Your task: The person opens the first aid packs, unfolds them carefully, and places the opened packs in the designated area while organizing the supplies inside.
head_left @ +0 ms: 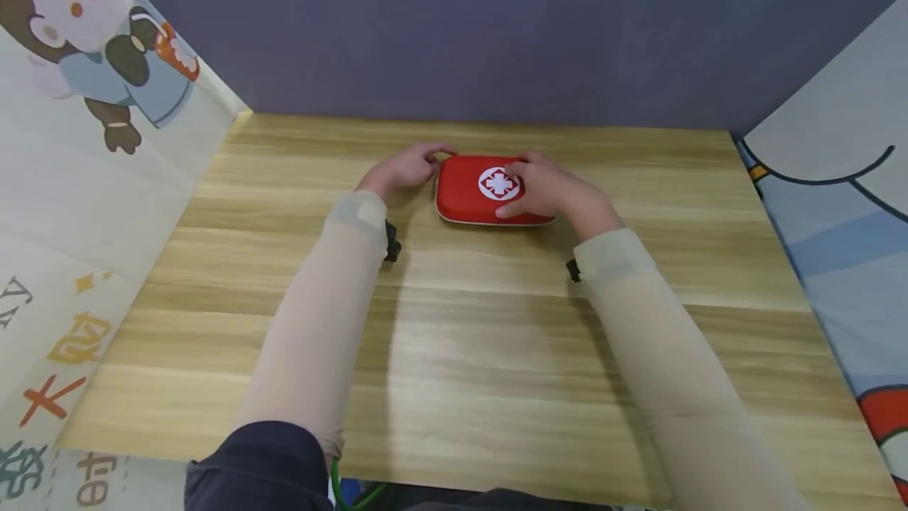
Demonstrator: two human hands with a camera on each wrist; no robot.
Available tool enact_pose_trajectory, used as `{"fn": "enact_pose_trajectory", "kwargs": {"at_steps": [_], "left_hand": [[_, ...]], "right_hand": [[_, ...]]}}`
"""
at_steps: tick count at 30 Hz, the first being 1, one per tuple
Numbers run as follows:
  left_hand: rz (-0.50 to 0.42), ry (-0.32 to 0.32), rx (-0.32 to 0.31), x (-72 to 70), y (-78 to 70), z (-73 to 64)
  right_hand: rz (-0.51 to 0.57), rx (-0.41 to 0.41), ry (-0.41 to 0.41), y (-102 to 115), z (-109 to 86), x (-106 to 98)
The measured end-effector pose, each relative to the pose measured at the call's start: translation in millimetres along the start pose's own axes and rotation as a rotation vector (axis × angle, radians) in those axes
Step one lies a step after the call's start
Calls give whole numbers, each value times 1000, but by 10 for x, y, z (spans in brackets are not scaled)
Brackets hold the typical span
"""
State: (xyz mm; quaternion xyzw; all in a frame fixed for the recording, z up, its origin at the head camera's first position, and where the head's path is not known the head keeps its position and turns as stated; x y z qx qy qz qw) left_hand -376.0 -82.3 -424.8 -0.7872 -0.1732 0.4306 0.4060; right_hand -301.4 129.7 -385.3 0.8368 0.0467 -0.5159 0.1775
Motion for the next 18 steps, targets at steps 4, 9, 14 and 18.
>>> {"fn": "enact_pose_trajectory", "kwargs": {"at_steps": [4, 9, 14, 18], "left_hand": [[57, 29, -14, 26, -45, 7], [88, 36, -4, 56, -99, 40], [116, 75, -19, 96, -98, 15], [104, 107, -29, 115, -92, -22]], "right_hand": [[-5, 18, -5, 14, -82, 28], [-33, 30, -44, 10, -221, 79], [-42, 30, -72, 38, -306, 157], [-30, 30, -66, 71, -344, 180]]}}
Point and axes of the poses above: each hand's wrist, its own z-axis towards the middle knuckle, its own x-axis out of the palm, y = z × x, the point moved 7 cm from there along z, towards the middle knuckle, and after that the axes turned 8 degrees about -z, right-handed, at the moved point
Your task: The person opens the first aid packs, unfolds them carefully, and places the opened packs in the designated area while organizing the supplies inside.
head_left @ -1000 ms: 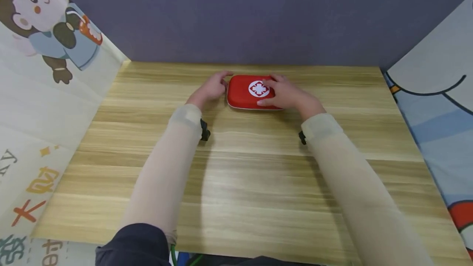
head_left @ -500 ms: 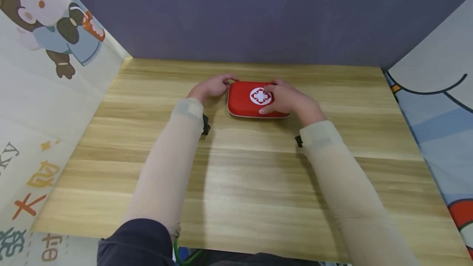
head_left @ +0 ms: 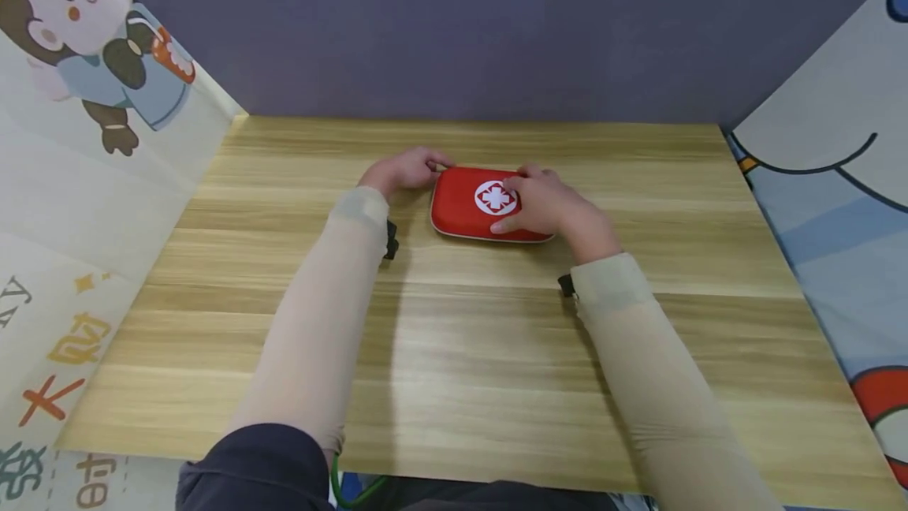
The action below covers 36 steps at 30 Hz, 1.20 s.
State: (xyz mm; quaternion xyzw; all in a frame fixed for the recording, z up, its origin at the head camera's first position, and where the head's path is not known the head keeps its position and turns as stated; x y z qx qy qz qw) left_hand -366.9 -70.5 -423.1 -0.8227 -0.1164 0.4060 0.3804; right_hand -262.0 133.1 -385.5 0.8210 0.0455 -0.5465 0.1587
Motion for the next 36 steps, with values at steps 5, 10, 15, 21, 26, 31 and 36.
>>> {"fn": "enact_pose_trajectory", "kwargs": {"at_steps": [5, 10, 15, 21, 26, 31, 36], "left_hand": [[54, -5, 32, 3, 5, 7], [68, -40, 41, 35, 3, 6], [17, -114, 46, 22, 34, -55], [37, -154, 67, 43, 17, -138], [74, -193, 44, 84, 97, -224], [104, -200, 28, 143, 106, -321], [141, -217, 7, 179, 117, -428]], "right_hand": [[-1, 5, 2, 13, -11, 16], [-8, 14, 4, -8, -29, 47], [-24, 10, 8, -32, -24, 45], [-70, 14, 20, -50, -13, 33], [-65, -21, 17, -25, -19, 47], [-59, -21, 6, -57, -55, 51], [-79, -29, -4, -60, -54, 52]]}}
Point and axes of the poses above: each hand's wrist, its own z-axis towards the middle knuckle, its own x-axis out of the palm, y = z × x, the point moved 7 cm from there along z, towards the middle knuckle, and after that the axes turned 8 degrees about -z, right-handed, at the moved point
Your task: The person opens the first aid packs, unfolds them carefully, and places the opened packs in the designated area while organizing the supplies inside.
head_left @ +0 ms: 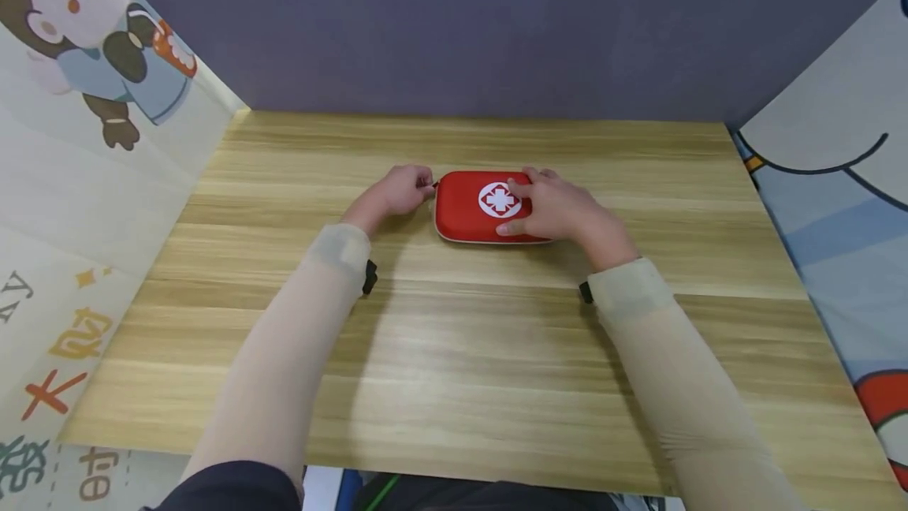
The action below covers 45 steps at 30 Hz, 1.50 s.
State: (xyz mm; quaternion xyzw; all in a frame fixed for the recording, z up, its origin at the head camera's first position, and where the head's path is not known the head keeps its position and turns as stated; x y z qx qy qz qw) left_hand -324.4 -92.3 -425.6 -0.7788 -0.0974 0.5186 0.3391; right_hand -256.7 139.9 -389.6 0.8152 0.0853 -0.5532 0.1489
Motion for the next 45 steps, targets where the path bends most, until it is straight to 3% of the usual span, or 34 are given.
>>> {"fn": "enact_pose_trajectory", "kwargs": {"at_steps": [6, 17, 28, 40, 45], "left_hand": [[23, 23, -13, 41, 4, -180], [90, 77, 41, 144, -85, -455], [80, 146, 40, 227, -176, -742], [129, 131, 90, 341, -397, -938], [143, 112, 80, 396, -439, -977]], "right_hand": [[-11, 8, -5, 9, -9, 34], [-19, 15, -18, -3, 37, 15], [-82, 18, 25, -19, 54, -56], [-109, 21, 22, 2, 34, -114], [-113, 18, 33, 14, 25, -96]]}}
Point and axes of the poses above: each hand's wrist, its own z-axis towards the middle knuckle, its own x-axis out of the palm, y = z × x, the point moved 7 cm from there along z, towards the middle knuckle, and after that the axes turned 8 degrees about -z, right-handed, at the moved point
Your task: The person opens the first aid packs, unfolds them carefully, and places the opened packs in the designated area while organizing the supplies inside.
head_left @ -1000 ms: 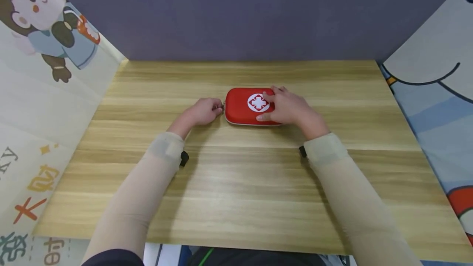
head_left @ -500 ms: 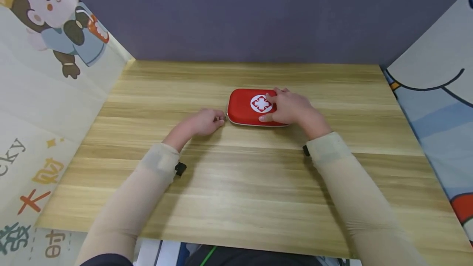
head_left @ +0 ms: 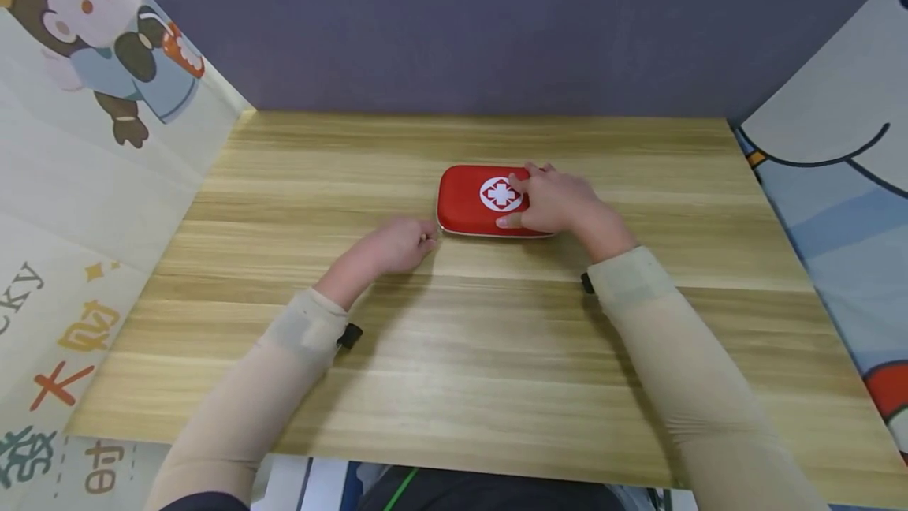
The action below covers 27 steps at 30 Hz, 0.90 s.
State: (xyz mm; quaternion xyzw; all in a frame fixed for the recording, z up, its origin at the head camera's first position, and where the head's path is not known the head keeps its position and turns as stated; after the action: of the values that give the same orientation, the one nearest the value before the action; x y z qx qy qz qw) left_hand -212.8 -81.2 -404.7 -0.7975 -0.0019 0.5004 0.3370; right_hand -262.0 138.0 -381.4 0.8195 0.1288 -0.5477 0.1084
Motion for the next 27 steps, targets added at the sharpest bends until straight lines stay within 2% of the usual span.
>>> {"fn": "enact_pose_trajectory", "kwargs": {"at_steps": [5, 10, 17, 21, 27], "left_hand": [[5, -9, 1, 73, -32, 12], [27, 8, 19, 144, -138, 64], [72, -13, -28, 135, -243, 70], [100, -2, -25, 171, -298, 70], [115, -8, -53, 175, -356, 56]], "right_hand": [[-3, -1, 12, 14, 3, 25], [-2, 11, 15, 11, 0, 13], [-14, 7, 7, 22, 11, -35], [-20, 6, 22, 26, 10, -24], [-9, 3, 9, 28, 3, -8]]}}
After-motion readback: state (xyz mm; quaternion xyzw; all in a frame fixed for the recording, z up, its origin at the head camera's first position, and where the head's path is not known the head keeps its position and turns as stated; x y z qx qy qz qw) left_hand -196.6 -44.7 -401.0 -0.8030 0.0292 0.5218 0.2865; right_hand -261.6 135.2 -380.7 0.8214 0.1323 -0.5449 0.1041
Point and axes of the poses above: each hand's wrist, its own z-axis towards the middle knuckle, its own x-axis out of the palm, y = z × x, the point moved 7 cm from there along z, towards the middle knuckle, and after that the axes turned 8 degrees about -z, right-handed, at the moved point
